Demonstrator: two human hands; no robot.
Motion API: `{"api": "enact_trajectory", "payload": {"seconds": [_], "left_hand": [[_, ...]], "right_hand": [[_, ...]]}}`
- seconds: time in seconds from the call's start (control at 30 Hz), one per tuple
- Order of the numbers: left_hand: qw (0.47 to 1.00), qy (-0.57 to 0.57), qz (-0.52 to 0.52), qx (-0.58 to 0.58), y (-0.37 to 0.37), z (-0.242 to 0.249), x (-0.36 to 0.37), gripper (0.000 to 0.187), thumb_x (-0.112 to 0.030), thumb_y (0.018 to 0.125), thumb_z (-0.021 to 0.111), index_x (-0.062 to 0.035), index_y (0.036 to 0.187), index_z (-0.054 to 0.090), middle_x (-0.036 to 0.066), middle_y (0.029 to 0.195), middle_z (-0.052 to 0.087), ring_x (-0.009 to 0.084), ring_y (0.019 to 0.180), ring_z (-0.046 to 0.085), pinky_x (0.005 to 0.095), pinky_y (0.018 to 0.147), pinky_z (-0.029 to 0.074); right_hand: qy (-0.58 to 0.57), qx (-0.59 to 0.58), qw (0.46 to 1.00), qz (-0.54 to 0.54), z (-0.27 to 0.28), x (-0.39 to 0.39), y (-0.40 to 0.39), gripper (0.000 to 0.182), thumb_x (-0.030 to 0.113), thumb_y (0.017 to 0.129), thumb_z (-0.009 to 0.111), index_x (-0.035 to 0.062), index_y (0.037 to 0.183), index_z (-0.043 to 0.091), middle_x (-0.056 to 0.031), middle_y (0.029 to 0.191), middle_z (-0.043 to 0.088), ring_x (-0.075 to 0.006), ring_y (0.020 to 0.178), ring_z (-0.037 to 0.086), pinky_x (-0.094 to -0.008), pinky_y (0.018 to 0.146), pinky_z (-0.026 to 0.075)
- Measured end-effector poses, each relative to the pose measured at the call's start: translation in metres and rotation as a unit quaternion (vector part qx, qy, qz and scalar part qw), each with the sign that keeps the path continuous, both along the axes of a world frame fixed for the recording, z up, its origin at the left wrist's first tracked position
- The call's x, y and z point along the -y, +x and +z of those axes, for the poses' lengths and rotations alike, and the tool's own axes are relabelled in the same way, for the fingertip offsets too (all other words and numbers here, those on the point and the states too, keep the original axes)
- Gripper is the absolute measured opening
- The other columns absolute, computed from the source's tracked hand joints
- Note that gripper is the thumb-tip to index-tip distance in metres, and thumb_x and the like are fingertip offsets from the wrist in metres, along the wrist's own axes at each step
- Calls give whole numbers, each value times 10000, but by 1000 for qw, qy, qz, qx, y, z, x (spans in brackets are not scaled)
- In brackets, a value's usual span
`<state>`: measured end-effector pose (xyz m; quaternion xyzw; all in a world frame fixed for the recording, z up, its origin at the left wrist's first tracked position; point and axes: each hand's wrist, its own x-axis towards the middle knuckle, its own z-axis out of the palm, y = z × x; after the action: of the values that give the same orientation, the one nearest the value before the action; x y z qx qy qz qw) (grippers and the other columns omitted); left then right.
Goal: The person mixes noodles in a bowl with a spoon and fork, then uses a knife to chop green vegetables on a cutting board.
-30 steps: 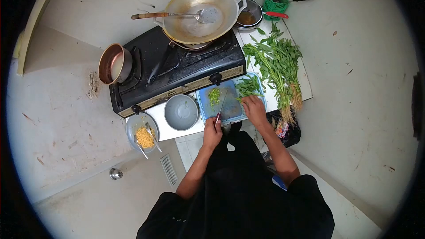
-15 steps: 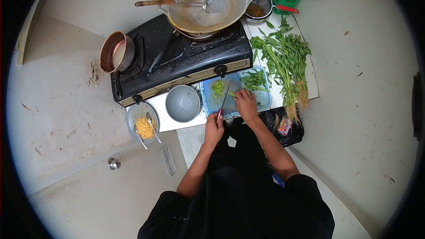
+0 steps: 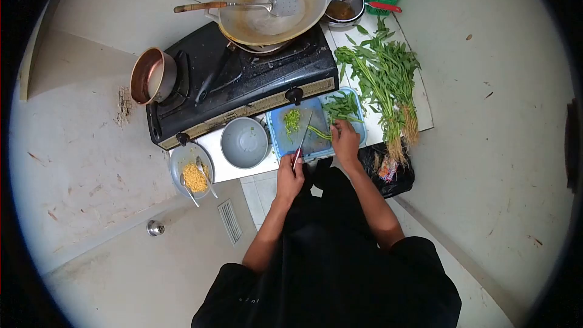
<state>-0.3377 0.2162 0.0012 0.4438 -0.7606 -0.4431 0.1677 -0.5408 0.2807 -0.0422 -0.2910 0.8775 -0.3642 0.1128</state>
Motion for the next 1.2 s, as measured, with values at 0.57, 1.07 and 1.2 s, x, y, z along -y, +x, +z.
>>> {"api": "enact_trajectory", "payload": {"seconds": [0.57, 1.07, 1.2], "left_hand": [[999, 10, -35, 13, 2, -20, -6, 239, -200, 1020, 550, 28, 1080, 586, 289, 1022, 596, 502, 944, 596, 540, 840, 480], [999, 16, 25, 16, 8, -16, -5, 238, -184, 1010, 566, 38, 1079, 616, 294, 1005, 626, 494, 945, 616, 528, 848, 488], [999, 32, 28, 13, 7, -19, -6, 242, -189, 1009, 571, 40, 1070, 625, 299, 1004, 633, 497, 941, 621, 533, 841, 491]], "right_hand": [[68, -105, 992, 28, 22, -13, -30, 297, 153, 855, 756, 80, 1135, 690, -111, 1050, 660, -327, 1035, 619, -473, 844, 444], [-18, -95, 975, 199, 18, 18, 18, 254, 179, 859, 747, 101, 1101, 754, -55, 972, 637, -278, 979, 602, -422, 852, 402], [-32, -135, 969, 203, 18, 19, 20, 224, 164, 863, 732, 145, 1082, 778, -35, 907, 633, -252, 932, 602, -409, 838, 382]]}}
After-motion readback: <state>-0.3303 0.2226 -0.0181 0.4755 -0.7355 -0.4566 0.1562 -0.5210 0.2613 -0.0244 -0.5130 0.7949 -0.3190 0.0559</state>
